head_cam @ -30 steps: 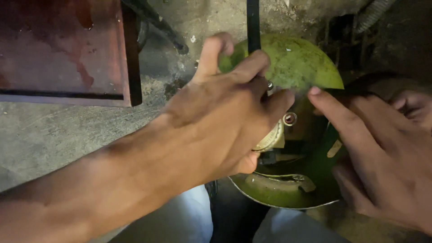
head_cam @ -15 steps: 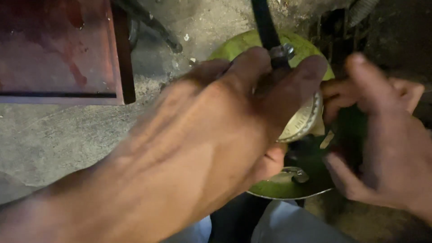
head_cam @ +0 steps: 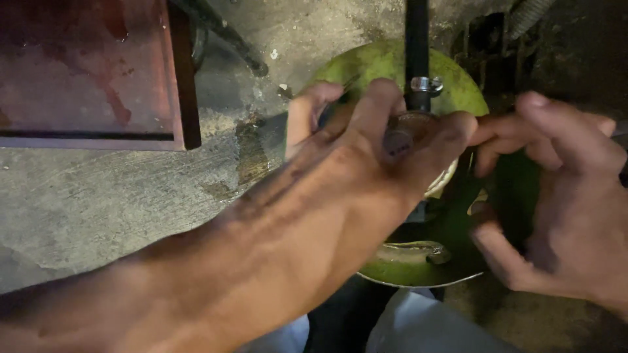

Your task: The person removes a regulator from a gas cylinder by hand and places a small piece of white material into the valve opening. They then press the material down and reattach the regulator to the cylinder.

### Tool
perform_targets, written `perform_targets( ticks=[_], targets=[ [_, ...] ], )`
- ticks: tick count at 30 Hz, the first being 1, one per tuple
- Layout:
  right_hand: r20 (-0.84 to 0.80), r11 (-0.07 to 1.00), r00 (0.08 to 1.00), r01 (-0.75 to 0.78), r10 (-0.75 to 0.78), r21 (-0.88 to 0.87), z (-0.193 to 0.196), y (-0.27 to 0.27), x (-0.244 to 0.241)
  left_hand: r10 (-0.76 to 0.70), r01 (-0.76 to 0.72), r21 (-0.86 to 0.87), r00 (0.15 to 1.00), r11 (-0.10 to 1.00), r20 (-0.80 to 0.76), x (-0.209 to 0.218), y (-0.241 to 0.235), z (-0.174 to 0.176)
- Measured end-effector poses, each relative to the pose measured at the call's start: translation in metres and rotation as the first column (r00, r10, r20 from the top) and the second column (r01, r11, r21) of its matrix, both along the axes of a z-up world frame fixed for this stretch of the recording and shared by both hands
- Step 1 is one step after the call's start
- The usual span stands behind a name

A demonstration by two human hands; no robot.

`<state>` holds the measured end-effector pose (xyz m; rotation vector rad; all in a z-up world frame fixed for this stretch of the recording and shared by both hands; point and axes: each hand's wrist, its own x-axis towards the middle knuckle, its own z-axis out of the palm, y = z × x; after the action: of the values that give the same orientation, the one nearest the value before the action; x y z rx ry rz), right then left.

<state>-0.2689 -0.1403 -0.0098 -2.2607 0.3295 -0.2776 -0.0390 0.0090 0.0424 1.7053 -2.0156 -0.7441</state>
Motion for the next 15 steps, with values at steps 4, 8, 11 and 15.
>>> perform_targets(
  ticks=[4,8,11,15],
  targets=[
    [-0.024,0.996,1.000,0.003,-0.006,-0.094,-0.003,-0.003,0.000,-0.075,0.024,0.259,0.979,0.965,0.189,-0.001,-0.012,0.004],
    [-0.024,0.996,0.999,0.020,-0.022,-0.091,-0.004,-0.003,-0.001,-0.168,0.140,0.092,0.821,0.986,0.546,0.006,-0.001,0.012],
    [-0.031,0.985,1.000,-0.009,0.003,-0.175,-0.001,-0.004,0.000,-0.034,0.334,-0.215,0.605,0.918,0.795,0.011,0.011,0.013],
    [-0.009,0.977,1.000,0.001,-0.003,-0.211,0.000,0.000,0.000,-0.073,0.184,-0.113,0.774,0.976,0.629,-0.008,-0.007,-0.003]
  ],
)
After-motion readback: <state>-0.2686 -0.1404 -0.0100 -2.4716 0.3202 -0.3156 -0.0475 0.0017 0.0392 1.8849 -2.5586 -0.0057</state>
